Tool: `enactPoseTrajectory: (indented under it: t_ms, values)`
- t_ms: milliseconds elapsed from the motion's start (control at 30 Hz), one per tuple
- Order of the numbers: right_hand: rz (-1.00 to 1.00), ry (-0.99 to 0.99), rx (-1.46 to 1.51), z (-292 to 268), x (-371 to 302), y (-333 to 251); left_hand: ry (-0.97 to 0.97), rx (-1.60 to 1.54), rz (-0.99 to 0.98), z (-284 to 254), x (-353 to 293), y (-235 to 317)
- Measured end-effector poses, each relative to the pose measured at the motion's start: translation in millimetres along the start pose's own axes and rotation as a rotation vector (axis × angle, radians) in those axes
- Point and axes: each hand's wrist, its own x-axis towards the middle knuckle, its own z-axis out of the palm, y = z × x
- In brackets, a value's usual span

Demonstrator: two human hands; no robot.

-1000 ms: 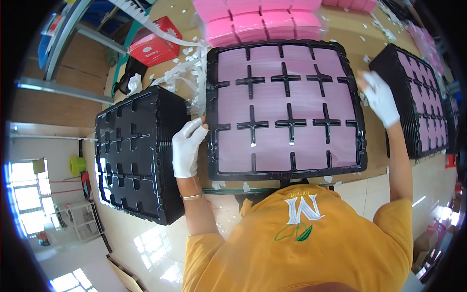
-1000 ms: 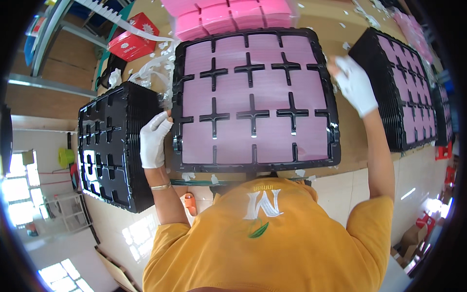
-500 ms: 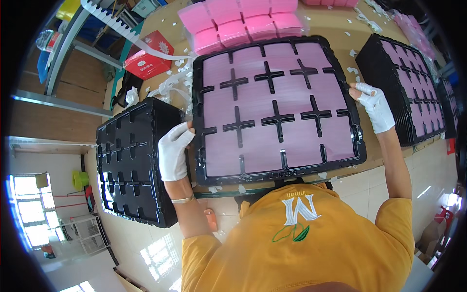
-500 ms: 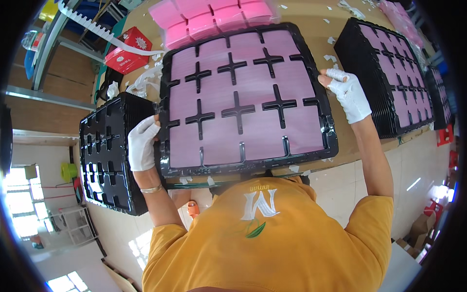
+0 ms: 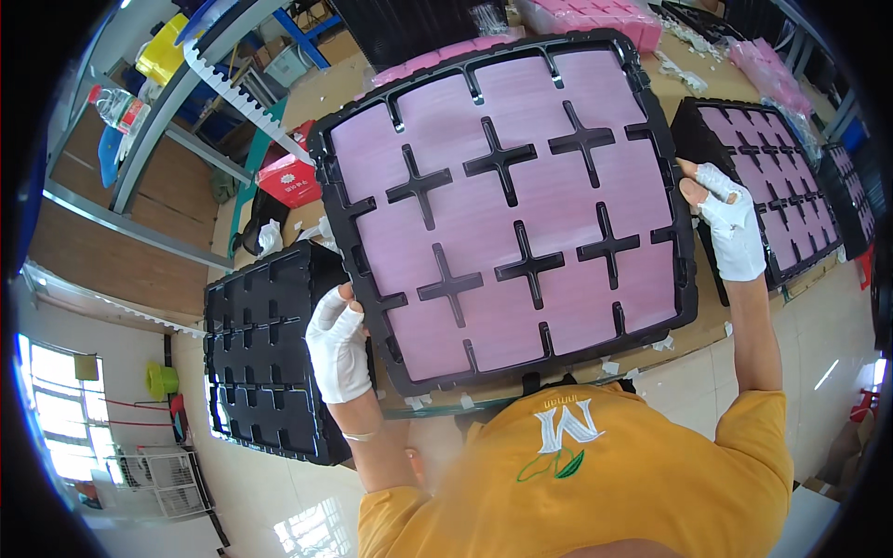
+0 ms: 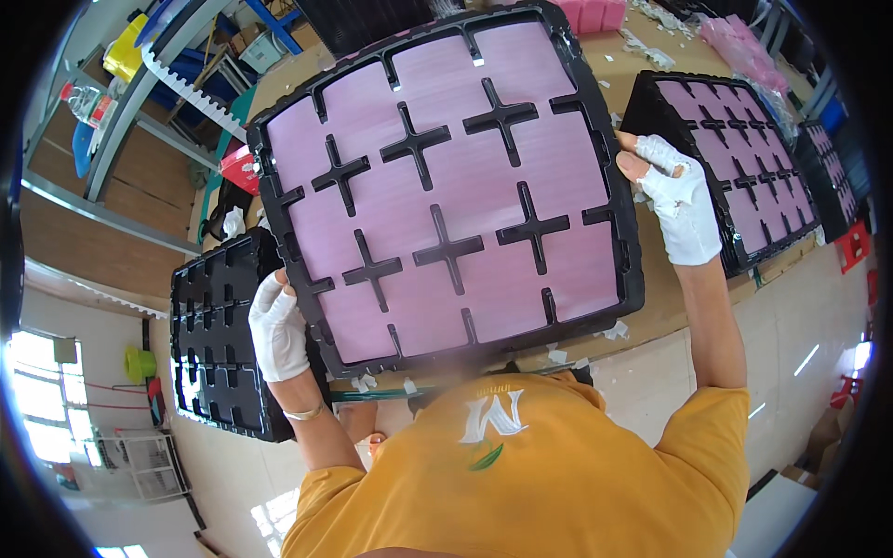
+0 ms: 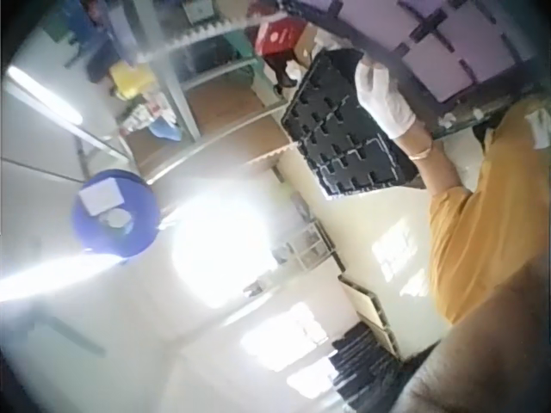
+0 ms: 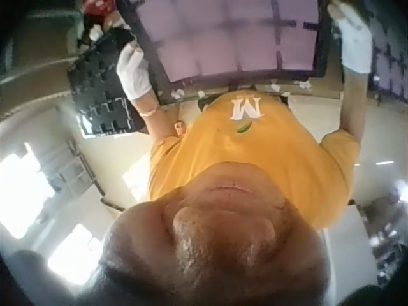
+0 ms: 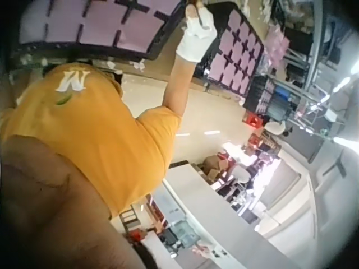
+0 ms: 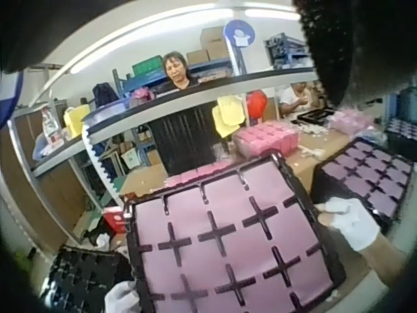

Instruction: The person assembles black plastic trays by first peeling off small white protective stickers from the surface. They then pick up pink plastic inserts and place them into the black trays, pressing down to secure them. The process is repeated for multiple units on a workbench.

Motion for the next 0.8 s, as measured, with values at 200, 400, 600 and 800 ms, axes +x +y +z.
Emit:
enactPoseTrajectory:
  t_ms: [200,400,600,800]
  values:
    - [0.007,0.011,0.027,1.5,-6.2,-13.9,0.021,0.035,0.016,-8.0,-1.2,-0.1]
    - [0.118,-0.060,-0.104,-2.7,-9.0,19.0,0.103,0.324,-0.038,4.9,-20.7,3.7]
    - [0.286,-0.179,-0.142,8.3,-3.0,60.5,0.100,0.447,-0.155,-0.3,-15.7,-23.5]
    - [0.104,-0.257,-0.394,11.7,6.6,77.6,0.038,0.773,-0.078,-6.0,-8.9,-31.4]
